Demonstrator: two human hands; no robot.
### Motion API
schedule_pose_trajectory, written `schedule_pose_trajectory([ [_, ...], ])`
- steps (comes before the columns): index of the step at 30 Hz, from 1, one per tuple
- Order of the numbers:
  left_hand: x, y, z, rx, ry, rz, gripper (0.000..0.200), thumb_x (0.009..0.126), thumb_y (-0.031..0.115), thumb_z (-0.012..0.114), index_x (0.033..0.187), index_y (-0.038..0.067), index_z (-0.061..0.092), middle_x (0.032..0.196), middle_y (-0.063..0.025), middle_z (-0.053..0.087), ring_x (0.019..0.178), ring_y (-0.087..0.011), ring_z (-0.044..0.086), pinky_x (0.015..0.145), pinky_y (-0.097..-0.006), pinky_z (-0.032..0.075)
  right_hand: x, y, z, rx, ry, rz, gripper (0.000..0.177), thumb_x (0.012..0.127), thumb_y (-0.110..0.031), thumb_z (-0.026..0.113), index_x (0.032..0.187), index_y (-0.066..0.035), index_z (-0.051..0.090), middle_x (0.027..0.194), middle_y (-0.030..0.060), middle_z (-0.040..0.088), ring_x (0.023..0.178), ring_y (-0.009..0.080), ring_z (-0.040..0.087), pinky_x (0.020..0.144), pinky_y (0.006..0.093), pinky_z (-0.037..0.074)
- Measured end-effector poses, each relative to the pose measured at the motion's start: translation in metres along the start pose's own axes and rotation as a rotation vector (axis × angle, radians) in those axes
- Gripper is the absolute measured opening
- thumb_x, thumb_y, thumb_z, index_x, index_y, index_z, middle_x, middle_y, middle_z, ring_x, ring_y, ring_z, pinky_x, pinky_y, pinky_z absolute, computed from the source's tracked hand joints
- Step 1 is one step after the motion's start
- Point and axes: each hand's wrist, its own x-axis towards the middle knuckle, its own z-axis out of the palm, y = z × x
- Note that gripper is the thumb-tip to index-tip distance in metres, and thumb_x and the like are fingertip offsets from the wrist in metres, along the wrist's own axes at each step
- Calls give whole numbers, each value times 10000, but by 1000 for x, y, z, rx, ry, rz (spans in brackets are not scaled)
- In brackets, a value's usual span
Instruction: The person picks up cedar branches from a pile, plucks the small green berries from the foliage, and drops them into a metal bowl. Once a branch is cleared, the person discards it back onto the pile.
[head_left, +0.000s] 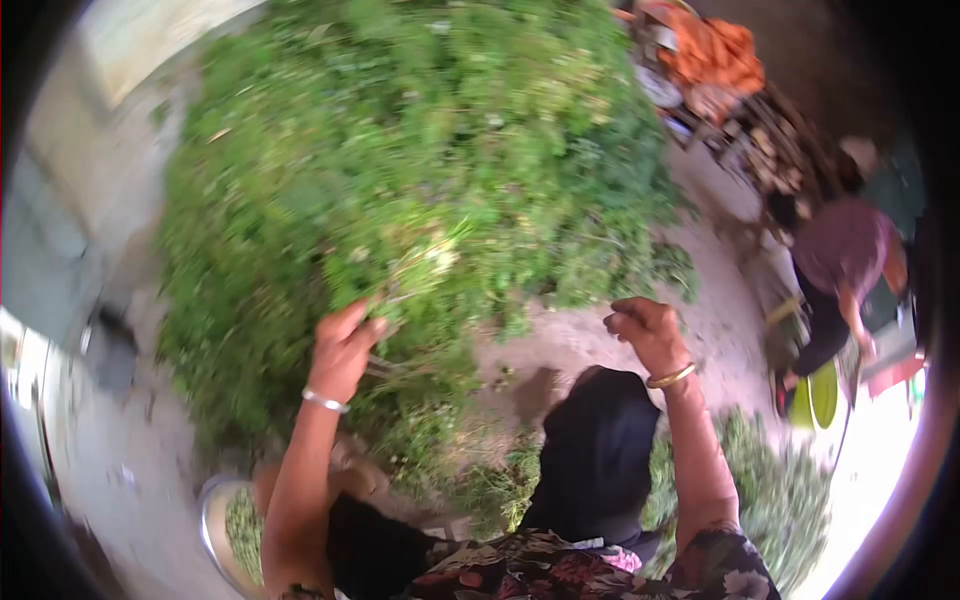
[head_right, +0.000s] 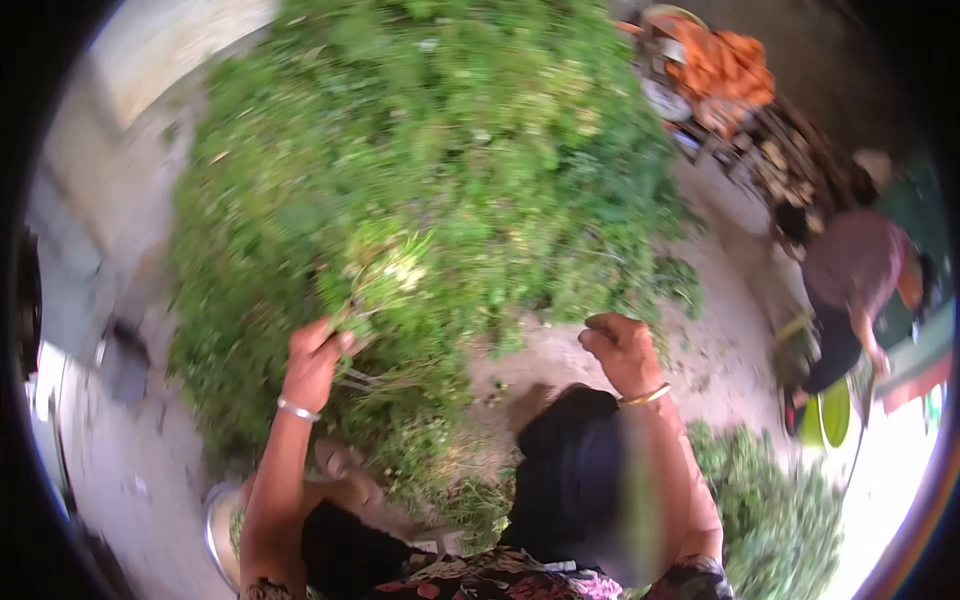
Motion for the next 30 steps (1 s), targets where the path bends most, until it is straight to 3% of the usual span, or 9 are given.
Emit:
schedule_pose_trajectory([
  [3,-6,19,-12,-434,81,-150,91,841,58,574,771,15,535,669,28,471,601,-51,400,550,-239,370,12,-61,51,85,-163,-71,254,790,-68,637,1010,58,615,872,141,672,800,178,634,722,293,503],
  [10,10,-14,-13,-736,125,-348,106,849,117,604,796,31,572,654,-24,545,576,-113,510,533,-267,406,77,-70,160,-71,-263,-397,210,796,-97,620,951,44,635,809,154,673,738,171,644,675,288,507],
  [11,10,-20,-11,-899,141,-381,117,850,130,611,796,33,575,654,-39,556,577,-139,526,533,-278,410,81,-71,168,-61,-279,-379,210,796,-97,620,951,44,635,809,154,673,738,171,644,675,288,507],
  [12,11,-25,-11,-968,118,-395,128,864,116,596,751,59,576,654,-39,533,573,-200,522,566,-373,424,82,-75,172,23,-364,-294,172,800,-83,615,907,49,640,746,101,650,677,132,598,623,273,480],
  [13,9,-29,-9,-958,123,-414,128,864,116,596,751,59,576,654,-39,533,573,-200,522,566,-373,424,80,-81,174,109,-440,-213,141,805,-70,610,864,53,646,683,48,627,617,94,551,570,259,454],
  [16,11,-33,-9,-1167,81,-449,92,885,150,566,847,67,576,703,-47,558,620,-191,534,630,-393,431,75,-98,183,79,-552,-90,181,805,-100,621,897,54,651,683,69,633,621,99,557,590,263,463],
  [19,13,-27,-4,-1151,127,-456,111,888,170,564,905,60,574,729,-52,574,609,-183,531,641,-395,434,69,-93,202,106,-650,-14,210,808,-82,624,943,78,635,767,104,655,675,116,595,654,275,495],
  [22,13,-21,2,-1156,92,-430,126,884,162,571,946,53,572,742,-53,583,599,-172,530,621,-377,438,58,-106,209,658,-626,-59,141,797,35,586,925,88,613,776,97,652,676,118,607,624,263,507],
  [30,6,-21,18,-974,219,-431,124,869,119,591,968,46,571,764,-39,585,600,-152,523,578,-331,433,55,-98,221,613,-589,-59,65,801,23,565,829,80,583,740,101,645,640,142,621,594,265,509],
])
